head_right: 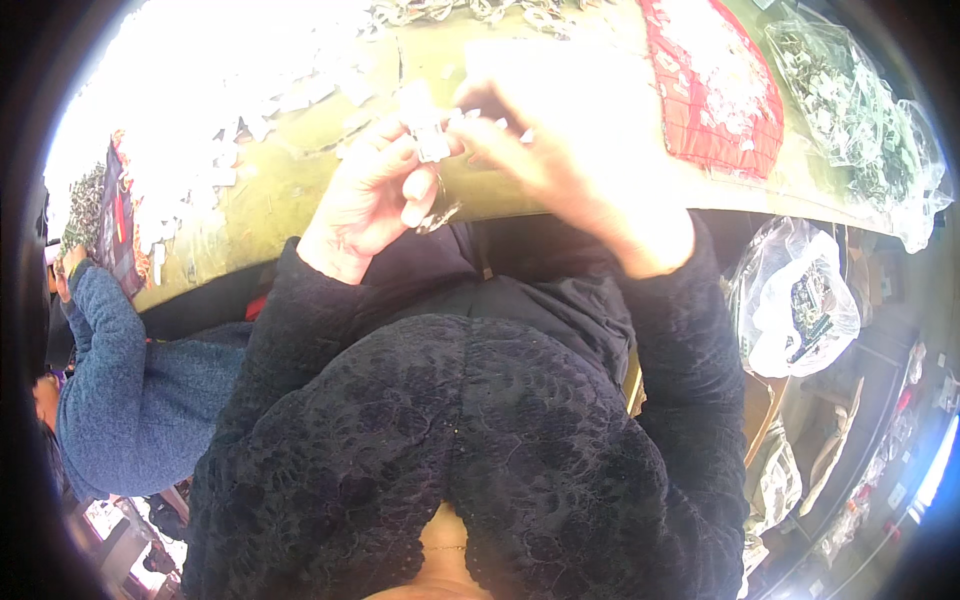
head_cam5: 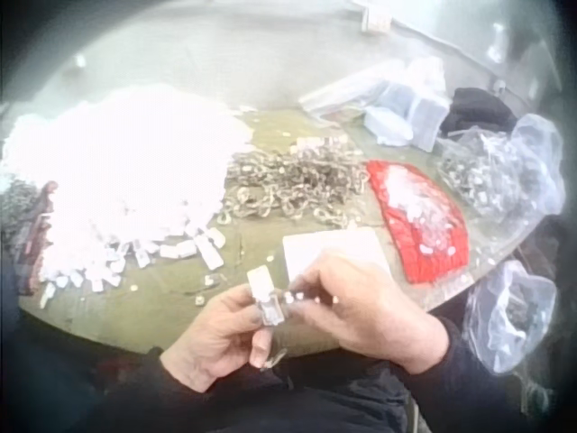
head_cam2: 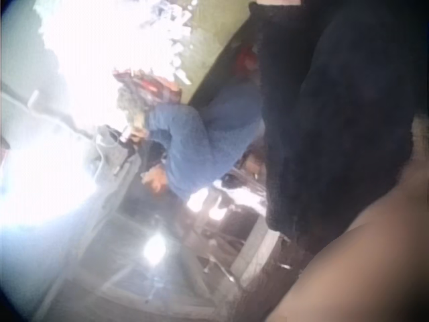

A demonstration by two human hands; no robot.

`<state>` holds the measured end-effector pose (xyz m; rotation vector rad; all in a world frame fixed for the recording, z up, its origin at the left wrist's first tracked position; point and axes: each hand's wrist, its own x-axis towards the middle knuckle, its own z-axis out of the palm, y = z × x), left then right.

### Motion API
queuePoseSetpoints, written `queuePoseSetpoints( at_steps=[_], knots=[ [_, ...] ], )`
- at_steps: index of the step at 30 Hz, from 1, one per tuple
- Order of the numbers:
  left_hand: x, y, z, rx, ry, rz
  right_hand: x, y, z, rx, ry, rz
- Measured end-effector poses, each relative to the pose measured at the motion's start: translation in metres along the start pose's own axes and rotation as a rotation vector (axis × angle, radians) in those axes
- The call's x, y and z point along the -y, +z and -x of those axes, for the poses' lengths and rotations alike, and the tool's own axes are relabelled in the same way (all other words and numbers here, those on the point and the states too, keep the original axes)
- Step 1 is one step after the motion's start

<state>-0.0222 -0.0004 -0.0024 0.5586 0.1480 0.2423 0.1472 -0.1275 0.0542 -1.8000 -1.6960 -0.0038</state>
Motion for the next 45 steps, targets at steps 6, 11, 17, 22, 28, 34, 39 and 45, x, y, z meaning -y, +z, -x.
queuePoseSetpoints(
  at_steps=[6, 11, 17, 22, 28, 34, 39, 45],
  knots=[
    [0.0, -0.002, 0.001, -0.018, 0.008, -0.048, 0.014, 0.012, -0.006, -0.052, -0.255, 0.115],
    [0.001, -0.003, 0.001, 0.006, -0.009, -0.082, 0.016, 0.002, -0.005, -0.006, 0.029, -0.192],
    [0.001, -0.006, 0.001, 0.029, -0.001, -0.058, 0.018, 0.009, -0.011, 0.124, 0.155, -0.264],
    [0.001, -0.008, 0.002, 0.033, 0.017, -0.026, 0.017, 0.014, -0.012, 0.044, 0.165, -0.062],
    [-0.002, -0.005, 0.002, 0.021, 0.017, -0.011, 0.006, 0.008, 0.001, -0.067, 0.256, -0.283],
    [-0.001, -0.004, 0.0, -0.011, 0.023, 0.025, -0.021, -0.009, 0.029, -0.067, -0.117, 0.3],
    [0.0, -0.002, 0.001, -0.012, 0.031, -0.006, -0.031, -0.009, 0.031, -0.075, -0.2, 0.315],
    [0.001, -0.007, 0.0, 0.032, 0.021, 0.06, -0.029, -0.039, 0.02, -0.112, -0.1, 0.274]
  ],
)
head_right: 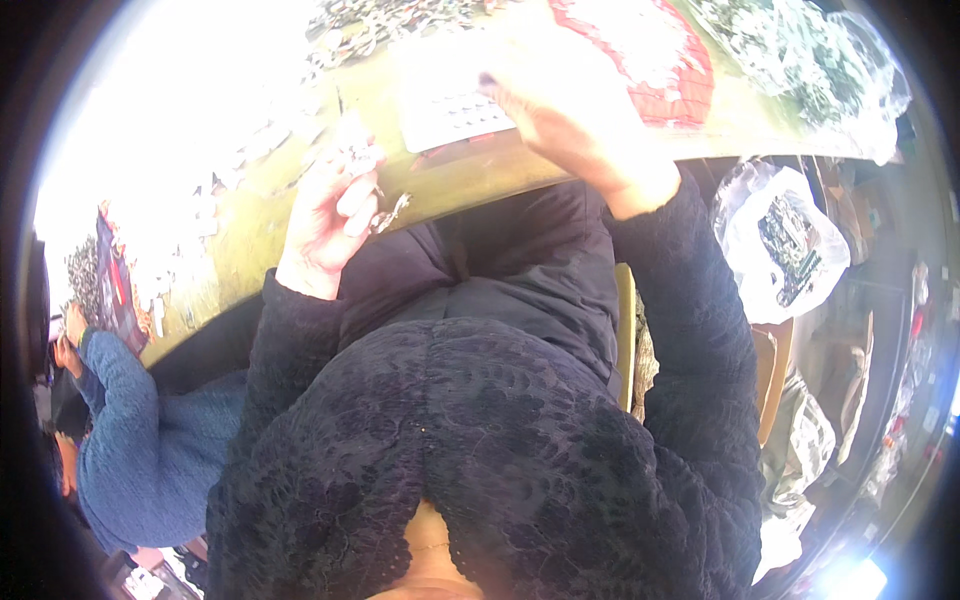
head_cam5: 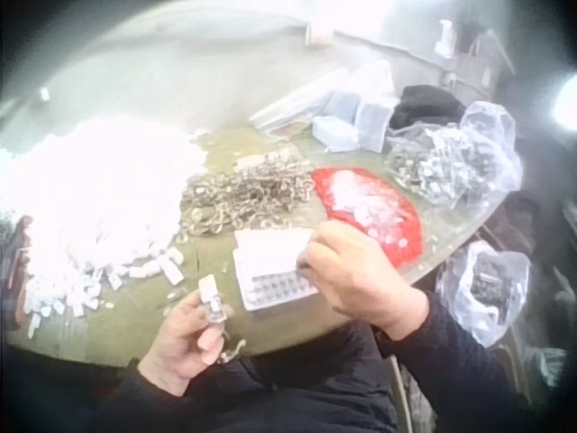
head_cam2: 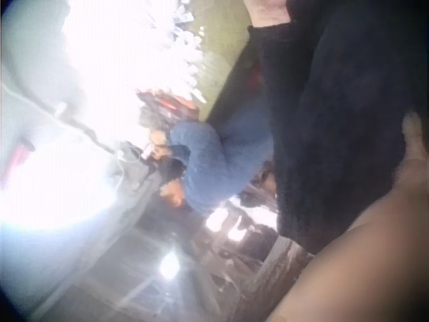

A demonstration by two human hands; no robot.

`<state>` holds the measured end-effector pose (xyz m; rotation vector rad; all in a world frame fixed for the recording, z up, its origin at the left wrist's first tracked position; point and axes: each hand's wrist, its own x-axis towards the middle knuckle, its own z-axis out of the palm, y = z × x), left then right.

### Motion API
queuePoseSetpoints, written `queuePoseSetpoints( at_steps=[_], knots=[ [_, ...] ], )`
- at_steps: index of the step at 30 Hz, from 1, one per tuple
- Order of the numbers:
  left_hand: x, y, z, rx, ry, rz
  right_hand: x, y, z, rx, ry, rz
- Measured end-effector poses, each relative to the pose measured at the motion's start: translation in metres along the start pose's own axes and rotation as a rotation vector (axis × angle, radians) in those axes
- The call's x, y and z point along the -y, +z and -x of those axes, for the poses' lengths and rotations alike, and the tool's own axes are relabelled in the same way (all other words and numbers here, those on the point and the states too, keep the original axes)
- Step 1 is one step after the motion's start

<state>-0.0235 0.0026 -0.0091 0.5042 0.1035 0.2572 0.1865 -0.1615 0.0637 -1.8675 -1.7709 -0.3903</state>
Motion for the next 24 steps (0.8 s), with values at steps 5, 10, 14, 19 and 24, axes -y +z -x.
queuePoseSetpoints(
  at_steps=[5, 10, 14, 19, 24],
  knots=[
    [0.0, -0.012, -0.001, -0.112, 0.059, -0.066, -0.035, -0.06, 0.02, -0.398, 0.013, 0.206],
    [-0.011, -0.035, -0.005, 0.049, -0.005, 0.03, -0.082, -0.179, 0.173, -0.675, 0.351, 0.645],
    [-0.02, -0.052, -0.008, 0.066, -0.097, 0.136, -0.082, -0.256, 0.356, -0.646, 0.714, 1.069],
    [-0.022, -0.053, -0.009, 0.013, -0.095, 0.21, -0.041, -0.258, 0.532, -0.295, 1.494, 1.091],
    [-0.014, -0.036, -0.006, 0.239, -0.132, -0.079, -0.043, -0.217, 0.443, -0.604, 1.09, 0.995]
  ],
)
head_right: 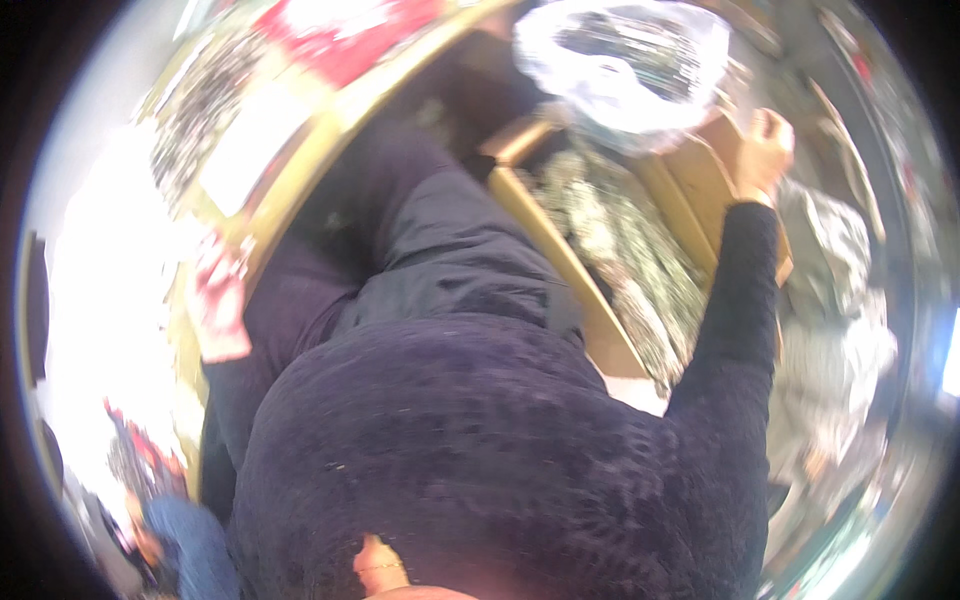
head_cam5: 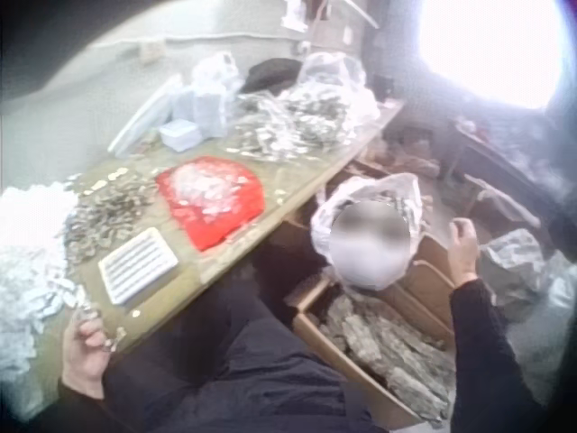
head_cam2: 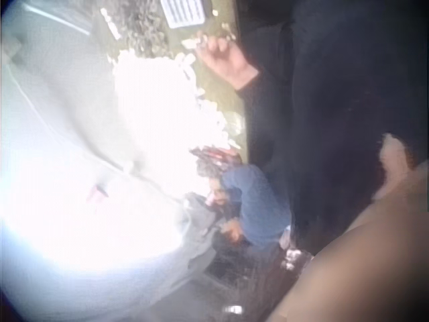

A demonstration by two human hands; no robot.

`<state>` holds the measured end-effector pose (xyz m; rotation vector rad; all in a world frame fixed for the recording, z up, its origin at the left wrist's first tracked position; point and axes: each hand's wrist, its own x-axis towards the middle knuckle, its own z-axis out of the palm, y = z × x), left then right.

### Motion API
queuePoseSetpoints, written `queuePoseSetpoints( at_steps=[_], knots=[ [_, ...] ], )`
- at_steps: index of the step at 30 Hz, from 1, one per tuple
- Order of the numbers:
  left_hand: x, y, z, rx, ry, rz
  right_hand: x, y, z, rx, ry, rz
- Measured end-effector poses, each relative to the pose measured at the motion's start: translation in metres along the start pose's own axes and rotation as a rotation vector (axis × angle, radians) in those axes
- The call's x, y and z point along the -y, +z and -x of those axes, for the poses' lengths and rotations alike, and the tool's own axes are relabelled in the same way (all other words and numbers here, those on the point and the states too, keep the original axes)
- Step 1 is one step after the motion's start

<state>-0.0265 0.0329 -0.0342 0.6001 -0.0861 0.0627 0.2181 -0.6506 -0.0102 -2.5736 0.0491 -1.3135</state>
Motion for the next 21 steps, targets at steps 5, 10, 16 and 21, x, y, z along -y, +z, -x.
queuePoseSetpoints(
  at_steps=[5, 10, 16, 21],
  knots=[
    [0.013, 0.025, 0.001, -0.347, 0.143, -0.212, 0.233, -0.001, -0.005, 0.217, -0.124, -0.925],
    [0.018, 0.035, 0.0, -0.297, 0.166, -0.081, 0.396, 0.018, 0.041, 0.492, -0.653, -1.18],
    [0.018, 0.032, 0.006, -0.227, 0.098, 0.064, 0.45, 0.068, 0.058, 0.664, -0.605, -1.178],
    [0.019, 0.039, 0.0, -0.22, 0.121, 0.032, 0.45, 0.076, 0.062, 0.627, -0.739, -1.038]
  ],
)
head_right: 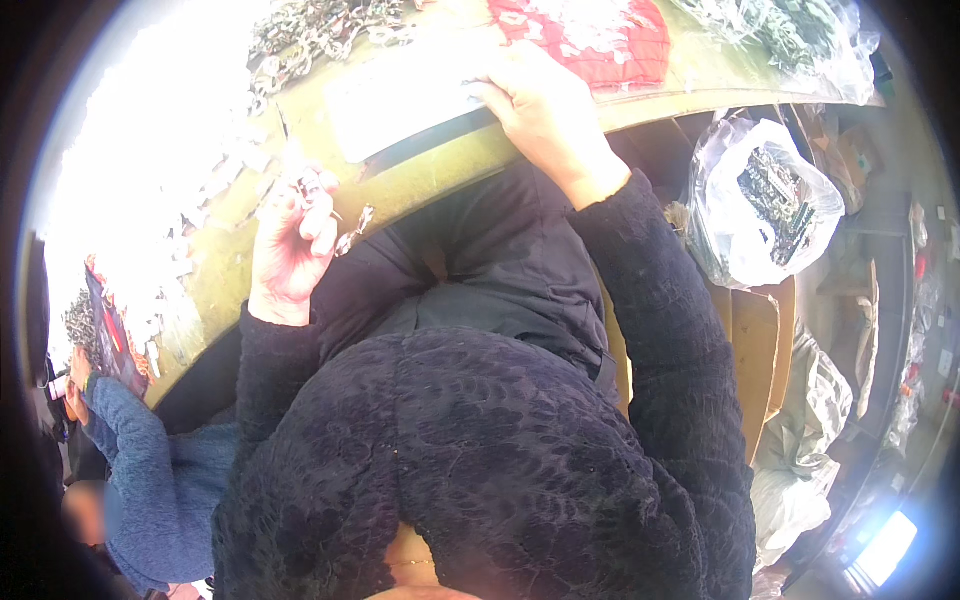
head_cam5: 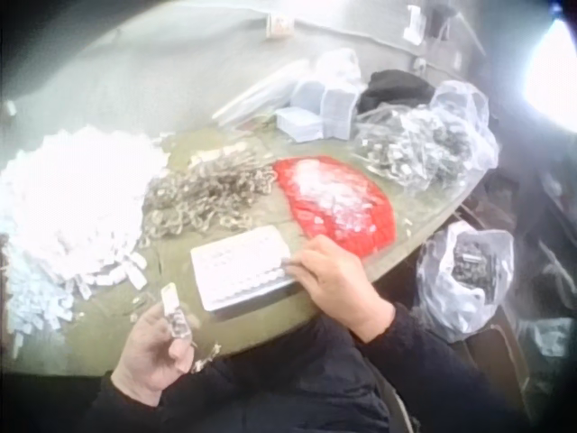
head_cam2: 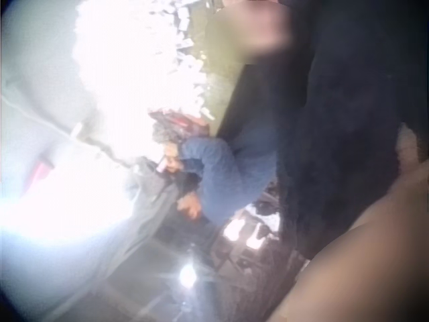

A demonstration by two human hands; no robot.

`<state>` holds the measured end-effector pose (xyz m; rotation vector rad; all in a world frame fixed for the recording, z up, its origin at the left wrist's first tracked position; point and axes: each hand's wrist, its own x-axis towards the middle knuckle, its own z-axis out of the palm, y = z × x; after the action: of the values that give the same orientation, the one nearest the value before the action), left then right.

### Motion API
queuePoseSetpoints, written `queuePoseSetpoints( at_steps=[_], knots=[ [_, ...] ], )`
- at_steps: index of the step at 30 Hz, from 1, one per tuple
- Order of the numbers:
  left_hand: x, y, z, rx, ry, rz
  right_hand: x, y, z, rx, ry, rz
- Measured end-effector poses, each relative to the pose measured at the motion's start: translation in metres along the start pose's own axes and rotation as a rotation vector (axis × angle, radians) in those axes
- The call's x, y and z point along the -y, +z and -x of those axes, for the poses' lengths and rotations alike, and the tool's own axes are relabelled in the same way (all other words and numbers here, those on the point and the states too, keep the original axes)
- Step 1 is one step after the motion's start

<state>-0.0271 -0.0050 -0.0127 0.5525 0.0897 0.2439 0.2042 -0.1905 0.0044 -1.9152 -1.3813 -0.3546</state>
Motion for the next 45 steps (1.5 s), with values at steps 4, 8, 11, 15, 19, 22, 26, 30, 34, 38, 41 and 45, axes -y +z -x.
queuePoseSetpoints(
  at_steps=[4, 8, 11, 15, 19, 22, 26, 30, 34, 38, 41, 45],
  knots=[
    [-0.002, 0.006, -0.003, -0.019, -0.026, 0.002, -0.001, -0.003, -0.002, 0.07, -0.034, 0.122],
    [-0.004, 0.007, -0.003, -0.016, -0.068, -0.024, 0.011, -0.01, -0.013, 0.123, -0.024, 0.092],
    [0.002, 0.015, -0.003, 0.011, -0.06, -0.045, 0.041, -0.016, -0.016, 0.167, 0.238, -0.152],
    [0.012, 0.029, 0.001, -0.087, -0.112, -0.03, 0.087, -0.01, -0.008, 0.153, 0.019, -0.258],
    [0.011, 0.035, 0.006, 0.042, -0.128, 0.023, 0.105, 0.008, -0.005, 0.105, -0.014, -0.416],
    [0.015, 0.036, 0.011, -0.025, -0.132, -0.115, 0.105, 0.005, -0.003, 0.122, -0.127, -0.346],
    [0.022, 0.04, 0.017, -0.048, -0.152, -0.104, 0.107, -0.004, 0.001, 0.348, 0.13, -0.619],
    [0.027, 0.046, 0.025, -0.069, -0.171, -0.1, 0.109, -0.012, 0.0, 0.517, 0.369, -0.838],
    [0.023, 0.047, 0.032, 0.017, -0.179, -0.136, 0.112, -0.018, -0.005, 0.639, 0.57, -0.959],
    [0.022, 0.046, 0.03, 0.031, -0.249, -0.197, 0.117, -0.026, -0.015, 0.771, 0.466, -0.813],
    [0.022, 0.045, 0.028, 0.039, -0.291, -0.201, 0.121, -0.037, -0.015, 0.755, 0.494, -0.892],
    [0.017, 0.046, 0.031, 0.042, -0.347, -0.239, 0.123, -0.039, -0.011, 0.69, 0.386, -0.859]
  ],
)
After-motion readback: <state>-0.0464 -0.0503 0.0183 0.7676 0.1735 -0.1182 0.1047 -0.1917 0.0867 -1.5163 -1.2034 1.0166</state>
